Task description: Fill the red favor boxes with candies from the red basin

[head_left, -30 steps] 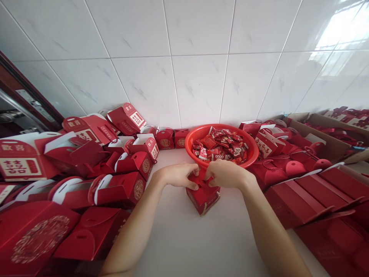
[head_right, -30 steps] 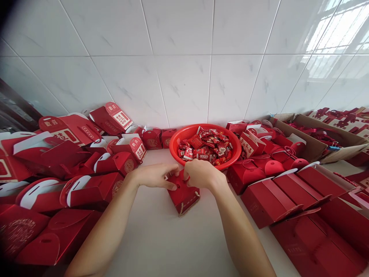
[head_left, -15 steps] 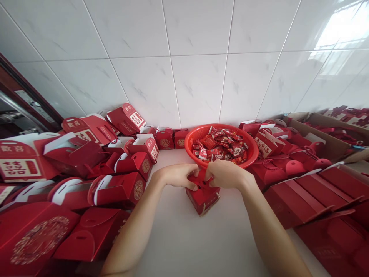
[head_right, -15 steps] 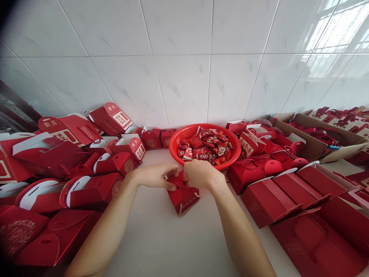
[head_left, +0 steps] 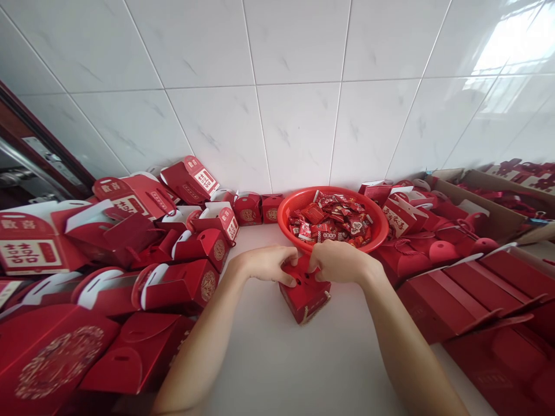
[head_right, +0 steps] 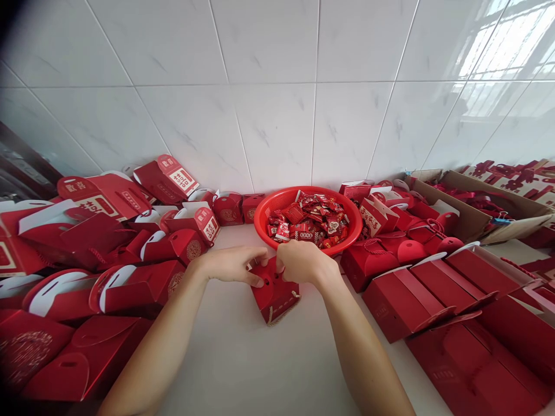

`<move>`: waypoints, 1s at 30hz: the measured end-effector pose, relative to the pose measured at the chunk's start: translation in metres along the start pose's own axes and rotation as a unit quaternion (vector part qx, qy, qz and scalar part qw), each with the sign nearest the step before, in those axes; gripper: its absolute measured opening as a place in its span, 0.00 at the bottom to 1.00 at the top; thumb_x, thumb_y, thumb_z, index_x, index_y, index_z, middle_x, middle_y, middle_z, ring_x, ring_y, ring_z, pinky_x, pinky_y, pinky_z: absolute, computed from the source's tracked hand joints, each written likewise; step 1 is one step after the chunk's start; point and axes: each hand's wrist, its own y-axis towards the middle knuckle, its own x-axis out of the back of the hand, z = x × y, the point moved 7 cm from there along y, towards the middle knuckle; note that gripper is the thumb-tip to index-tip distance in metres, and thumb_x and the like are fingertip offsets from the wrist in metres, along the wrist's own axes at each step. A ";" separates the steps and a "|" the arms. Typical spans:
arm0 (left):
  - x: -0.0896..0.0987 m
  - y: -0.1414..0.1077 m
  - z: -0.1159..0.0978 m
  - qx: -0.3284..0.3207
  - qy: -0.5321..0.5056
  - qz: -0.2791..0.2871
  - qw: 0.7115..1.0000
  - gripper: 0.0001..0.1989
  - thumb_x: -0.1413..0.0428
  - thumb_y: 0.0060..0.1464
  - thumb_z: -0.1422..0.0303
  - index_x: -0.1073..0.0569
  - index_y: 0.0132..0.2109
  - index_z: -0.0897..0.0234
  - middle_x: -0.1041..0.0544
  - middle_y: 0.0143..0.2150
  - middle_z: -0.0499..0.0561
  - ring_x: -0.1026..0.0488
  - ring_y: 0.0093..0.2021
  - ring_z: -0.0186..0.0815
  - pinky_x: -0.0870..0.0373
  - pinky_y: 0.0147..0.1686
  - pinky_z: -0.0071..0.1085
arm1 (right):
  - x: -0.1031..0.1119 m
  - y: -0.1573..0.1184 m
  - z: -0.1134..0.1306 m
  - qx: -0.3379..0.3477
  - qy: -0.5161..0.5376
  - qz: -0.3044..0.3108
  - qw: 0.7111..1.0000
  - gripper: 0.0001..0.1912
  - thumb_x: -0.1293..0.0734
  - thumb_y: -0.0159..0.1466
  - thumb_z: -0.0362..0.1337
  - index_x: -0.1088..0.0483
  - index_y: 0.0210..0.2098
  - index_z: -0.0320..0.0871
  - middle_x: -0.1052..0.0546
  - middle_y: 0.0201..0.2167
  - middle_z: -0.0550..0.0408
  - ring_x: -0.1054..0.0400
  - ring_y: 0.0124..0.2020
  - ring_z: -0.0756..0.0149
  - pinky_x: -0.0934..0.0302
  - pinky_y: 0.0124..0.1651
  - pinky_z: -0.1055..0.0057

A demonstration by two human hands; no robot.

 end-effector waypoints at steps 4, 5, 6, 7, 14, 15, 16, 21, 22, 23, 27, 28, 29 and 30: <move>0.000 0.000 0.001 0.003 0.001 0.001 1.000 0.16 0.38 0.47 0.61 0.37 0.34 0.60 0.31 0.33 0.45 0.36 0.32 0.34 0.44 0.27 0.30 | 0.000 0.000 0.000 0.004 0.004 -0.003 1.000 0.15 0.32 0.58 0.30 0.19 0.44 0.47 0.18 0.37 0.51 0.24 0.42 0.58 0.40 0.36 0.73; 0.000 0.000 0.001 0.003 0.000 0.001 1.000 0.16 0.38 0.46 0.61 0.37 0.34 0.60 0.31 0.33 0.45 0.36 0.32 0.34 0.44 0.27 0.30 | 0.000 0.000 -0.001 0.005 0.005 -0.003 1.000 0.15 0.31 0.58 0.31 0.19 0.44 0.47 0.18 0.36 0.51 0.24 0.41 0.58 0.41 0.35 0.73; 0.000 0.000 0.001 0.002 -0.002 0.002 1.000 0.15 0.38 0.46 0.62 0.37 0.34 0.60 0.31 0.33 0.45 0.36 0.32 0.34 0.44 0.27 0.30 | -0.001 0.001 -0.001 0.005 0.005 -0.002 1.000 0.15 0.31 0.58 0.31 0.19 0.43 0.47 0.18 0.36 0.52 0.24 0.40 0.59 0.42 0.34 0.73; 0.000 0.001 0.001 0.001 -0.004 0.002 1.000 0.15 0.38 0.46 0.62 0.37 0.34 0.60 0.31 0.33 0.45 0.35 0.32 0.34 0.44 0.27 0.30 | -0.001 0.001 -0.001 0.005 0.005 -0.001 1.000 0.15 0.31 0.58 0.31 0.19 0.43 0.47 0.18 0.35 0.52 0.24 0.39 0.59 0.42 0.33 0.73; 0.000 0.000 0.000 0.001 -0.005 0.000 1.000 0.14 0.38 0.46 0.62 0.36 0.35 0.60 0.31 0.34 0.45 0.35 0.32 0.34 0.44 0.27 0.30 | -0.002 0.002 -0.002 0.012 0.008 -0.005 1.000 0.15 0.30 0.57 0.33 0.19 0.43 0.47 0.18 0.35 0.52 0.25 0.37 0.60 0.45 0.31 0.73; 0.000 0.000 -0.001 0.000 -0.003 -0.001 1.000 0.14 0.39 0.47 0.62 0.35 0.35 0.61 0.31 0.34 0.45 0.35 0.32 0.35 0.44 0.28 0.30 | -0.001 0.002 -0.002 0.015 0.009 -0.007 1.000 0.15 0.31 0.57 0.33 0.19 0.43 0.47 0.18 0.35 0.52 0.25 0.37 0.60 0.46 0.31 0.73; 0.000 0.000 -0.001 0.000 -0.002 -0.001 1.000 0.14 0.39 0.47 0.62 0.35 0.36 0.61 0.30 0.35 0.46 0.34 0.33 0.35 0.43 0.28 0.30 | -0.001 0.001 -0.001 0.018 0.010 -0.008 1.000 0.14 0.31 0.57 0.33 0.19 0.42 0.47 0.18 0.35 0.52 0.25 0.37 0.60 0.46 0.30 0.73; 0.002 -0.003 -0.002 0.012 0.003 0.000 1.000 0.15 0.38 0.48 0.60 0.33 0.38 0.61 0.27 0.36 0.47 0.32 0.35 0.37 0.42 0.30 0.30 | -0.001 -0.001 0.001 0.023 0.019 -0.008 1.000 0.11 0.33 0.58 0.32 0.19 0.37 0.46 0.21 0.28 0.53 0.27 0.32 0.62 0.49 0.28 0.73; 0.003 -0.004 -0.001 0.016 0.005 0.000 1.000 0.15 0.38 0.48 0.59 0.33 0.38 0.61 0.27 0.36 0.47 0.32 0.35 0.37 0.41 0.30 0.30 | 0.000 -0.002 0.001 0.023 0.020 -0.009 0.999 0.10 0.33 0.58 0.32 0.19 0.36 0.46 0.22 0.26 0.54 0.28 0.31 0.63 0.49 0.28 0.73; 0.003 -0.005 -0.001 0.019 0.004 -0.001 1.000 0.16 0.38 0.48 0.59 0.33 0.38 0.60 0.27 0.36 0.47 0.31 0.35 0.37 0.41 0.30 0.30 | 0.000 -0.002 0.001 0.025 0.022 -0.010 0.999 0.09 0.33 0.57 0.32 0.20 0.35 0.45 0.23 0.25 0.54 0.29 0.30 0.64 0.50 0.28 0.73; 0.005 -0.007 -0.001 0.018 -0.026 0.001 0.999 0.17 0.38 0.48 0.59 0.34 0.42 0.60 0.25 0.39 0.48 0.28 0.37 0.38 0.36 0.33 0.30 | 0.002 -0.003 0.000 0.036 0.027 -0.018 0.999 0.06 0.34 0.59 0.32 0.24 0.28 0.44 0.27 0.22 0.55 0.33 0.26 0.66 0.53 0.27 0.72; 0.004 -0.007 0.000 0.020 -0.037 0.007 0.999 0.18 0.39 0.48 0.59 0.34 0.43 0.60 0.25 0.38 0.48 0.27 0.36 0.38 0.36 0.33 0.30 | 0.002 -0.003 -0.001 0.039 0.025 -0.020 0.999 0.07 0.34 0.60 0.33 0.26 0.27 0.43 0.28 0.22 0.55 0.34 0.26 0.66 0.54 0.26 0.71; 0.003 -0.007 0.001 0.026 -0.044 0.016 0.999 0.19 0.39 0.48 0.59 0.35 0.44 0.60 0.24 0.37 0.47 0.26 0.35 0.38 0.35 0.32 0.30 | 0.002 -0.004 -0.001 0.039 0.021 -0.021 0.999 0.07 0.34 0.60 0.33 0.28 0.26 0.43 0.27 0.23 0.55 0.34 0.27 0.66 0.54 0.26 0.71; 0.002 -0.008 0.002 0.035 -0.047 0.024 0.998 0.19 0.39 0.49 0.59 0.35 0.45 0.60 0.23 0.35 0.47 0.25 0.33 0.38 0.35 0.31 0.30 | 0.003 -0.004 -0.002 0.039 0.016 -0.022 0.999 0.06 0.34 0.61 0.34 0.29 0.27 0.43 0.27 0.25 0.54 0.34 0.28 0.66 0.54 0.27 0.71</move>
